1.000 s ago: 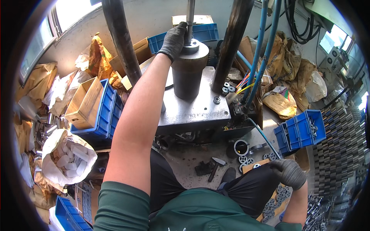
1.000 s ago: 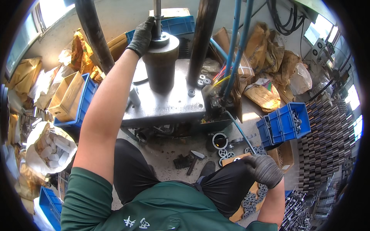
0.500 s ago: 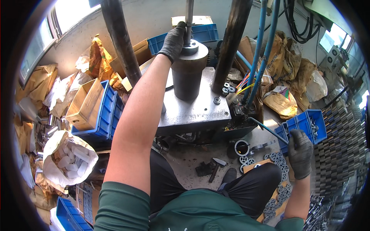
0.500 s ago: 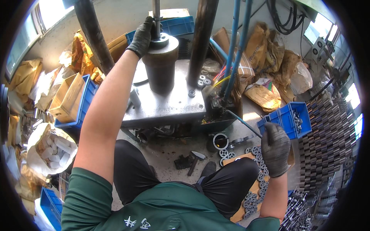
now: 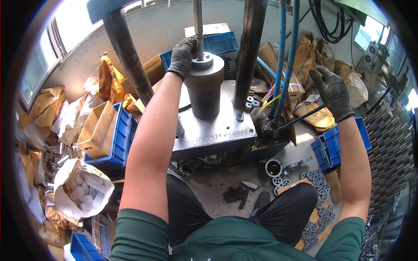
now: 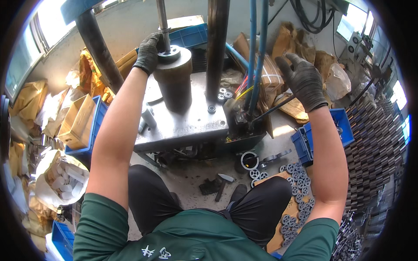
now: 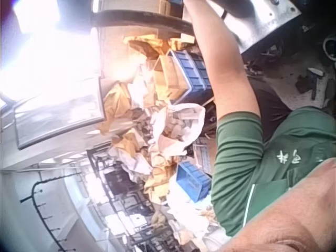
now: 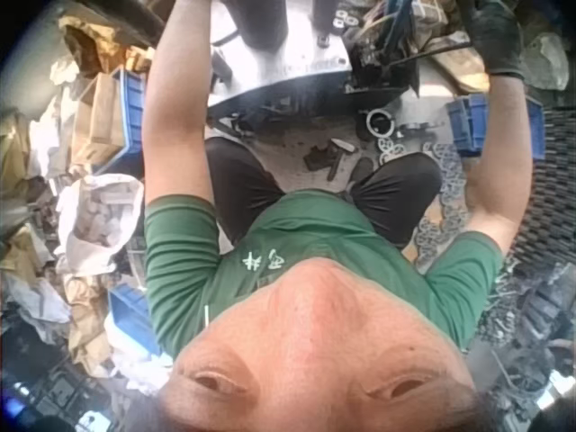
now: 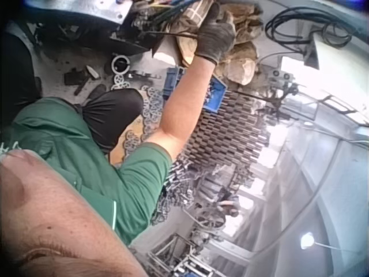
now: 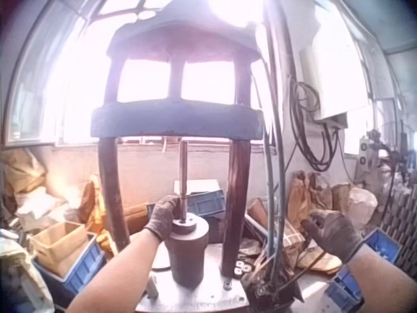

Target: The person assembles metal components by hand using an industrial manual press, then sorts the finished parts into blue plastic bins on a sorting table.

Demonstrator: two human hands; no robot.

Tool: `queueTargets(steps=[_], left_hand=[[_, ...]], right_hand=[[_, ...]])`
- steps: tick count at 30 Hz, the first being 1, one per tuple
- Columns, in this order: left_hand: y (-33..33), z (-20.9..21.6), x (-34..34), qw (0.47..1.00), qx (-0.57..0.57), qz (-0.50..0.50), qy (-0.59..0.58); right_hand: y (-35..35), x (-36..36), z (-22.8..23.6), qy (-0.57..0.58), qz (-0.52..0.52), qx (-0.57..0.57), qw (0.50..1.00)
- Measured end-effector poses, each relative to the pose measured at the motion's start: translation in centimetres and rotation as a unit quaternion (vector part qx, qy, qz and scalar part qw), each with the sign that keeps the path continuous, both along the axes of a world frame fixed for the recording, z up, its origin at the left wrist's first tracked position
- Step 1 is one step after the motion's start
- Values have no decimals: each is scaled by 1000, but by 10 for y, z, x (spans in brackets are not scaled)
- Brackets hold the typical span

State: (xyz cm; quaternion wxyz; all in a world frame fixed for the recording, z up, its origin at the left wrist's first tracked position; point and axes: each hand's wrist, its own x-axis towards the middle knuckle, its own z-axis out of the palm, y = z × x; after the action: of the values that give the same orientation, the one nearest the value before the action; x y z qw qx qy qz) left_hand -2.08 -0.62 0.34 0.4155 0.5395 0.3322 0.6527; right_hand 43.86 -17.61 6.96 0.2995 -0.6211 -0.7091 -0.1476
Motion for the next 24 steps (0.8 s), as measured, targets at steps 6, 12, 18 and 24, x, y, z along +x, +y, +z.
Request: queueTargets(steps=[6, 12, 18, 24], left_hand=[[12, -9, 2, 987, 87, 55, 127], [20, -9, -2, 974, -3, 163, -159], [-40, -18, 50, 946, 159, 247, 139], [-120, -81, 121, 864, 345, 192, 311]], right_hand=[[-4, 7, 5, -6, -57, -93, 994], [-13, -1, 9, -26, -69, -79, 994], [-15, 4, 4, -34, -71, -75, 994], [-16, 10, 0, -23, -61, -82, 995]])
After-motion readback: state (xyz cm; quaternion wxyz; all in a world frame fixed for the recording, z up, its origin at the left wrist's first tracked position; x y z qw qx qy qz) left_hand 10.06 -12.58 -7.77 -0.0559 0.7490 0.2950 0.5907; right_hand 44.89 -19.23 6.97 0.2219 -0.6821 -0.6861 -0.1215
